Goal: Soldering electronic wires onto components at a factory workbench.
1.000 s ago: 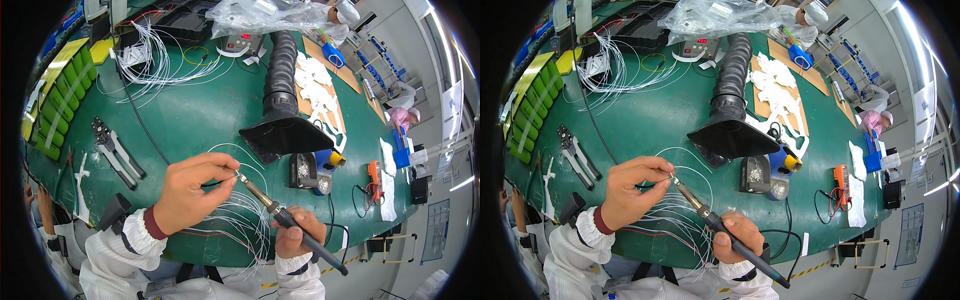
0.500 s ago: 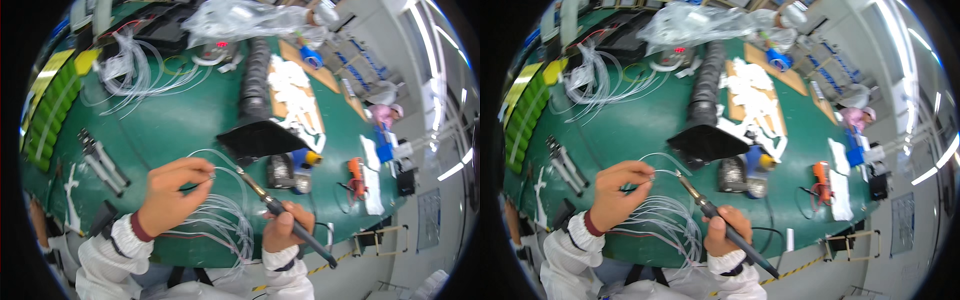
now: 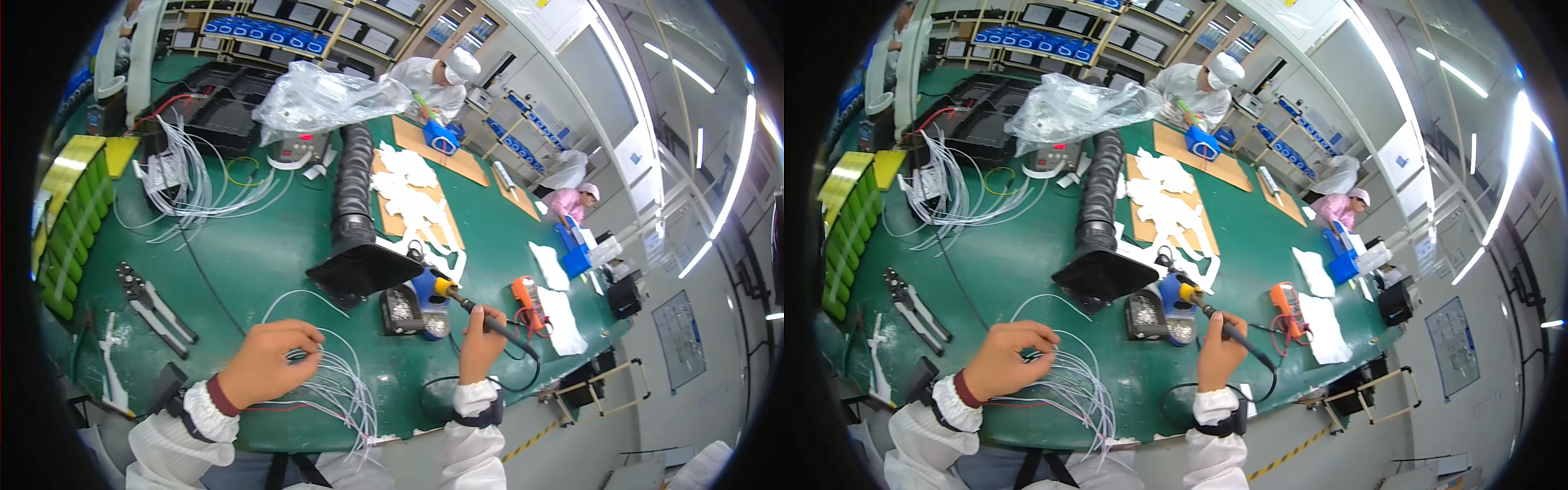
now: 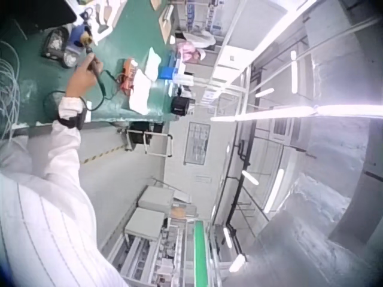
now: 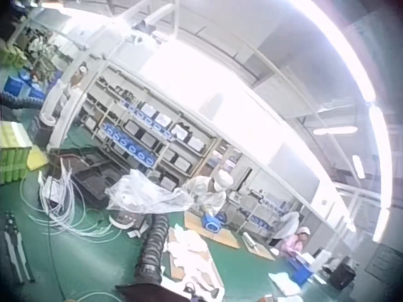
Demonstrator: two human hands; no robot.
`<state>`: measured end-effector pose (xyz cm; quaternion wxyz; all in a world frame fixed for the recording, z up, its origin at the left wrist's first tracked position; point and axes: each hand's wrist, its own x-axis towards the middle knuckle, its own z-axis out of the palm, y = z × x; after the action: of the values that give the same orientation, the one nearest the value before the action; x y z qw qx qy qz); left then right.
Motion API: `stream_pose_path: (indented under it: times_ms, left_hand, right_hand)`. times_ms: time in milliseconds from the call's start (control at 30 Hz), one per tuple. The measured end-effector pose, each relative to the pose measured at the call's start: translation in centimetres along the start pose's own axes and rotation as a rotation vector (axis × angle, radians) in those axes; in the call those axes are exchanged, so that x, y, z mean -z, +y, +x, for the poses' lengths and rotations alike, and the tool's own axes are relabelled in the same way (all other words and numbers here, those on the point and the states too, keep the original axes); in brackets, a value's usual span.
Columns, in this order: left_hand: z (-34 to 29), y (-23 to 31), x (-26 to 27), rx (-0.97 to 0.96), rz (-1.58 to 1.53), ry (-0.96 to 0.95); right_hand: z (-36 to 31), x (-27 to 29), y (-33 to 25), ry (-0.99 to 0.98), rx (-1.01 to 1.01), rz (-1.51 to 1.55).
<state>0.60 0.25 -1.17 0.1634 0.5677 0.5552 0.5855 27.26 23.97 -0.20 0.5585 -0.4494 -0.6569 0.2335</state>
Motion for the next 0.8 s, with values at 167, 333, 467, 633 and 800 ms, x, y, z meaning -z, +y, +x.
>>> stream_pose_path:
  times_ms: [167, 333, 467, 633, 800]
  left_hand:
    - [0.0, -0.1, 0.3, 0.040, -0.055, -0.268]
    - [0.4, -1.0, -0.5, 0.085, -0.031, -0.355]
    - [-0.1, -2.2, -0.2, 0.028, 0.044, -0.349]
    - [-0.3, -2.3, -1.1, 0.124, -0.003, -0.324]
    - [-0.5, -0.7, -1.0, 0.026, -0.014, 0.002]
  right_hand:
    - [-0.6, -1.5, 0.8, -0.287, -0.432, 0.275]
    - [-5.8, -5.0, -4.5, -0.760, 0.053, -0.044]
    - [-6.8, -10.8, -4.1, -0.618, 0.689, -0.425]
    - [-7.0, -12.0, -2.6, -0.597, 0.730, -0.361]
    - [-8.4, -9.3, -5.8, -0.703, 0.334, -0.002]
